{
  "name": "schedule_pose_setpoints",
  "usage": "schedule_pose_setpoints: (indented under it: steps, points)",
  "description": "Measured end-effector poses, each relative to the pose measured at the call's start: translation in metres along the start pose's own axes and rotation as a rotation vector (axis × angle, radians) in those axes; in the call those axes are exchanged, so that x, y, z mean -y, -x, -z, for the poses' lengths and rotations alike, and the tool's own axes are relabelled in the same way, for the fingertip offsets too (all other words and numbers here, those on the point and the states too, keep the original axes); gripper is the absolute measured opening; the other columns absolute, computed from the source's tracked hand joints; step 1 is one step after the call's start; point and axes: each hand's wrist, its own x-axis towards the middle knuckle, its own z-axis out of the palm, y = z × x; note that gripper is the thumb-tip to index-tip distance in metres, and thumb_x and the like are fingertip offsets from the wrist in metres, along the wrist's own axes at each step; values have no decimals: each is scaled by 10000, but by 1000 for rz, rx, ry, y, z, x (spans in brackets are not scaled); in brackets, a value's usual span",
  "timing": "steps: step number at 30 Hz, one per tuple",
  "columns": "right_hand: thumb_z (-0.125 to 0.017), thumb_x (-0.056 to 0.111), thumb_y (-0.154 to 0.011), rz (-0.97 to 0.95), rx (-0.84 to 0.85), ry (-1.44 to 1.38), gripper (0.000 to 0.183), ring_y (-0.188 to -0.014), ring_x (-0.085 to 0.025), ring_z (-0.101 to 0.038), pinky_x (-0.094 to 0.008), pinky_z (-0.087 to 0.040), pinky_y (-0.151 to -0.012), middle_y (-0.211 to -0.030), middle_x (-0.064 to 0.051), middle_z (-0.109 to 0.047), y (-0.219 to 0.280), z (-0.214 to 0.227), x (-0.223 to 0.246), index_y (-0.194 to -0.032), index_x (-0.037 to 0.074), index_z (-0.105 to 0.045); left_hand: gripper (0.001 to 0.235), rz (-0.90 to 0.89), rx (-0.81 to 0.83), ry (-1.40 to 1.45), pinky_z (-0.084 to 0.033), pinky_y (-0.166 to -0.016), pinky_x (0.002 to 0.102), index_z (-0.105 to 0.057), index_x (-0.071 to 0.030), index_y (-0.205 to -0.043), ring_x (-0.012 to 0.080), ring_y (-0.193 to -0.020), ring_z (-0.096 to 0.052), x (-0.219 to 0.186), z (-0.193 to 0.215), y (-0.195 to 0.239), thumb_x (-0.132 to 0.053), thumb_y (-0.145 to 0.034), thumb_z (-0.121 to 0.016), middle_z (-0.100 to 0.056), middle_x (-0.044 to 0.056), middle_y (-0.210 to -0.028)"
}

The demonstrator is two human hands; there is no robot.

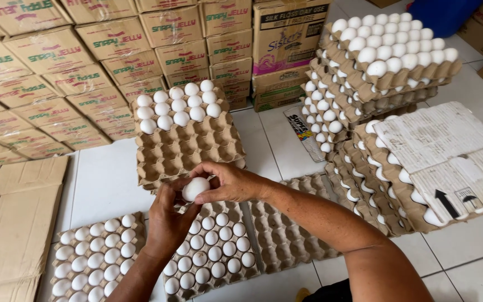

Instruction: Checking and sorting eggs from cardboard trays in a warehouse.

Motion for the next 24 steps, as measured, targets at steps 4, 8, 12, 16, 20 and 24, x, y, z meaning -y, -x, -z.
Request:
schedule_pose_setpoints:
  steps: [4,8,12,16,20,24]
  points:
    - [-822,246,-873,25,61,-71,621,-1132,-172,-674,-323,-592,-978,-1239,-98,-661,6,-3,4,-1380,35,-533,536,15,-35,-54,-610,-706,350,-609,-60,-1230,239,-832,-718,-5,5,4,-71,-758,-863,-678,125,-1086]
    - [-837,125,-863,61,59,-164,589,-1112,-148,-677,-307,-594,-968,-1197,-62,-684,13,0,11,-1364,38,-540,564,-182,-66,112,-632,-789,337,-585,-38,-1266,267,-994,-710,-16,12,5,-45,-772,-855,-641,148,-1170]
    - [-859,111,-827,-5,64,-103,606,-1072,-138,-678,-314,-575,-948,-1142,-54,-710,22,2,21,-1351,45,-561,571,-216,0,208,-638,-828,334,-585,-41,-1282,260,-1014,-719,-17,15,10,-62,-791,-876,-637,139,-1177]
    - [-864,125,-833,-6,128,-152,587,-1089,-152,-691,-338,-582,-982,-1162,-56,-705,27,2,22,-1337,57,-571,548,-301,-8,187,-608,-894,366,-556,-38,-1256,285,-1091,-682,-17,20,17,-79,-812,-876,-637,131,-1189]
    - [-889,118,-816,95,220,-102,537,-1183,-163,-651,-357,-532,-1076,-1233,-34,-626,33,-1,28,-1275,85,-613,497,-356,68,181,-613,-931,384,-580,-51,-1240,304,-1131,-675,-18,27,28,-98,-833,-863,-612,133,-1209]
    - [-928,113,-791,193,309,45,501,-1174,-186,-646,-371,-532,-1082,-1183,-48,-636,37,-7,36,-1207,107,-650,447,-418,196,130,-637,-877,361,-608,-76,-1235,274,-1081,-704,-13,31,40,-138,-866,-852,-575,126,-1223]
